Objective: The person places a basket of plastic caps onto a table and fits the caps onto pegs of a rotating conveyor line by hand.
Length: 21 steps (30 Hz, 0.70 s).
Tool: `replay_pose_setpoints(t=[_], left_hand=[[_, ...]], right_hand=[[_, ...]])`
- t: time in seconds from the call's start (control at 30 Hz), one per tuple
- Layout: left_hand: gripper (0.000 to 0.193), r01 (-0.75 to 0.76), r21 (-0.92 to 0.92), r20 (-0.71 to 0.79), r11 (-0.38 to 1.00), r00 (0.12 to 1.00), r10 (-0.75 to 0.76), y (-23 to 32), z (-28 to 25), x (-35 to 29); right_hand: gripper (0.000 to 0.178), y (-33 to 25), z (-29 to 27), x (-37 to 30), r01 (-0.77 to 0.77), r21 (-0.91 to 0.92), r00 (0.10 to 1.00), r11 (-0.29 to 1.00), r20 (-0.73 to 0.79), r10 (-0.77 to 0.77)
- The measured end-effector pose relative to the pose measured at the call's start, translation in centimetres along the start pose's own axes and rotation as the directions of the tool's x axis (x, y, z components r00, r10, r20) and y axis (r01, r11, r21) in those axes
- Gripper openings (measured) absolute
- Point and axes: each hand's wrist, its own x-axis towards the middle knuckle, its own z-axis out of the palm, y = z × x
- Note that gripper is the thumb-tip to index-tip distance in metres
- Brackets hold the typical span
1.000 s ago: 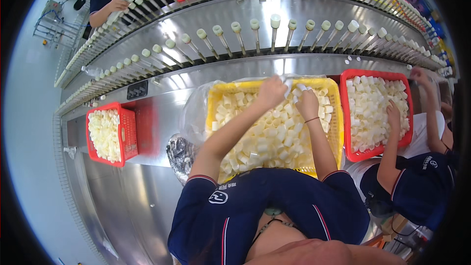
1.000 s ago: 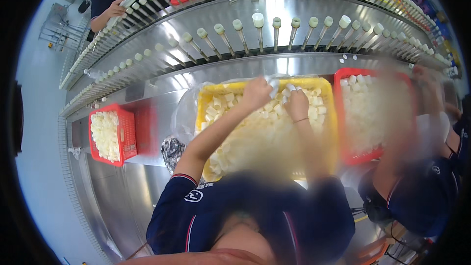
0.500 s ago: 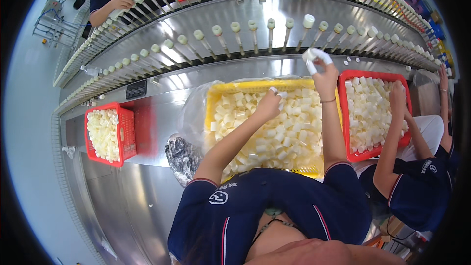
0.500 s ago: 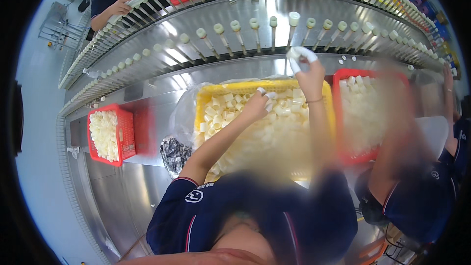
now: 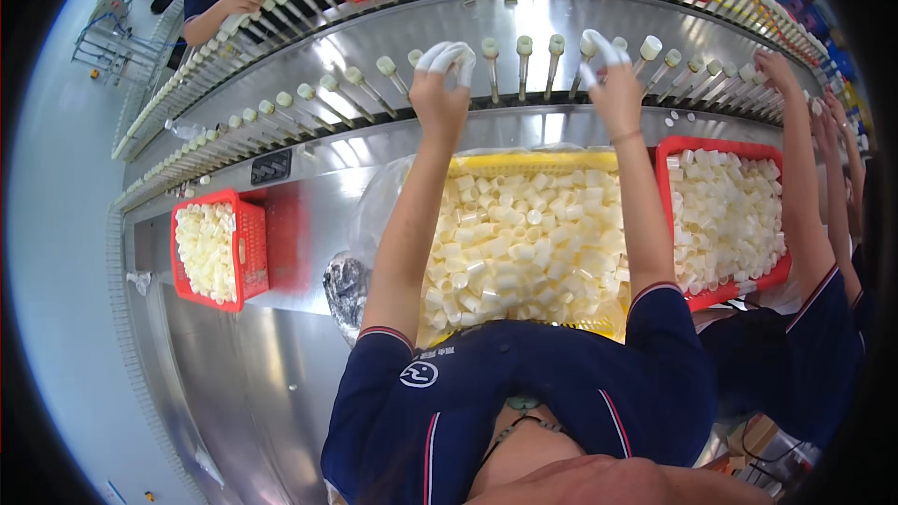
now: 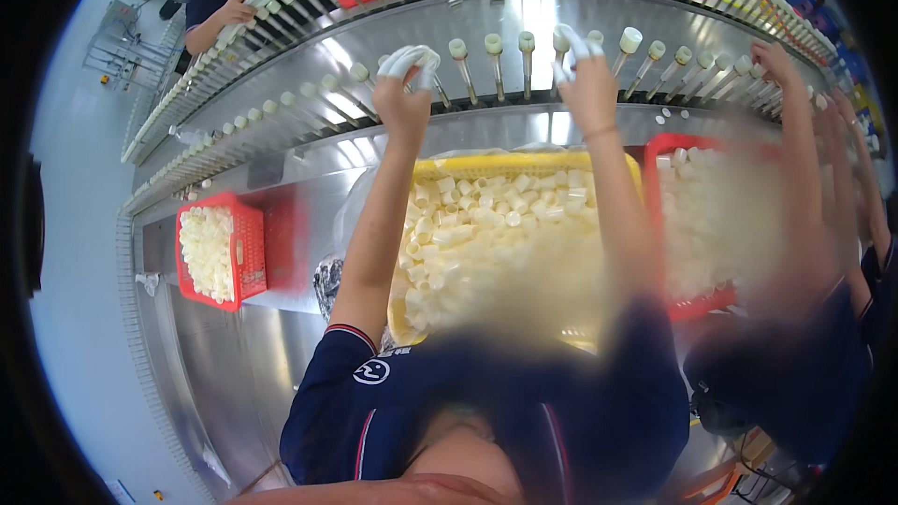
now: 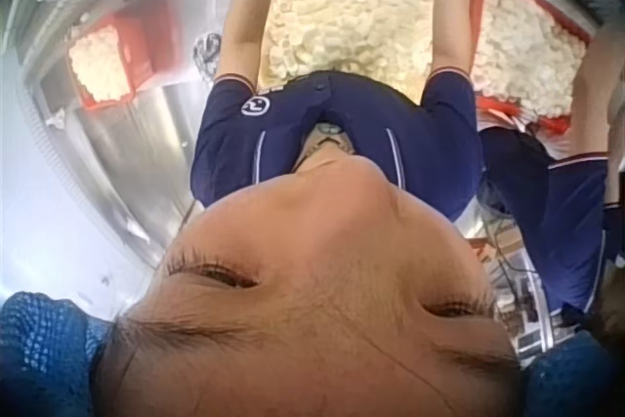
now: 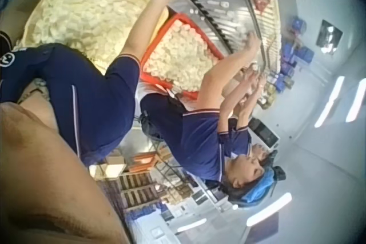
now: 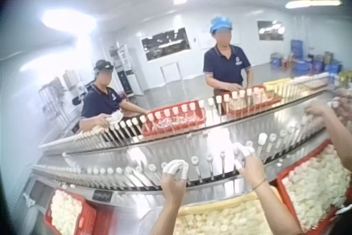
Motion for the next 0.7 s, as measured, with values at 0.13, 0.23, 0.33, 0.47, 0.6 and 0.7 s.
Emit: replay_pose_setpoints(t=[0.13,0.23,0.33,0.47,0.6,0.7], left_hand=[[0.019,-0.256,0.294,0.236,0.921,0.953,0.190,0.8,1.6,1.0],[0.019,-0.290,0.206,0.114,0.935,0.956,0.272,2.3,2.2,0.3],[0.020,-0.258,0.142,0.141,0.956,0.961,0.238,2.9,3.0,0.7],[0.020,-0.252,0.171,0.257,0.953,0.945,0.204,2.6,6.0,2.3],[0.020,-0.097,0.230,0.417,0.968,0.909,-0.008,3.7,6.7,2.6],[0.028,-0.400,0.272,0.428,0.875,0.865,0.263,4.5,6.0,1.0]], right_hand=[[0.034,1.5,0.3,-9.6,-0.039,0.183,0.997,0.982,0.071,0.027],[0.025,2.0,0.4,-16.8,0.050,0.121,0.978,0.991,0.195,-0.073],[0.021,1.1,-0.5,-20.1,-0.003,0.009,0.905,1.000,0.426,-0.001],[0.022,0.5,-0.3,-20.5,0.028,-0.102,0.800,0.994,0.598,0.039],[0.022,0.9,0.9,-20.2,0.044,-0.172,0.761,0.984,0.644,0.078],[0.020,0.7,1.0,-20.1,0.049,-0.186,0.758,0.981,0.647,0.085]])
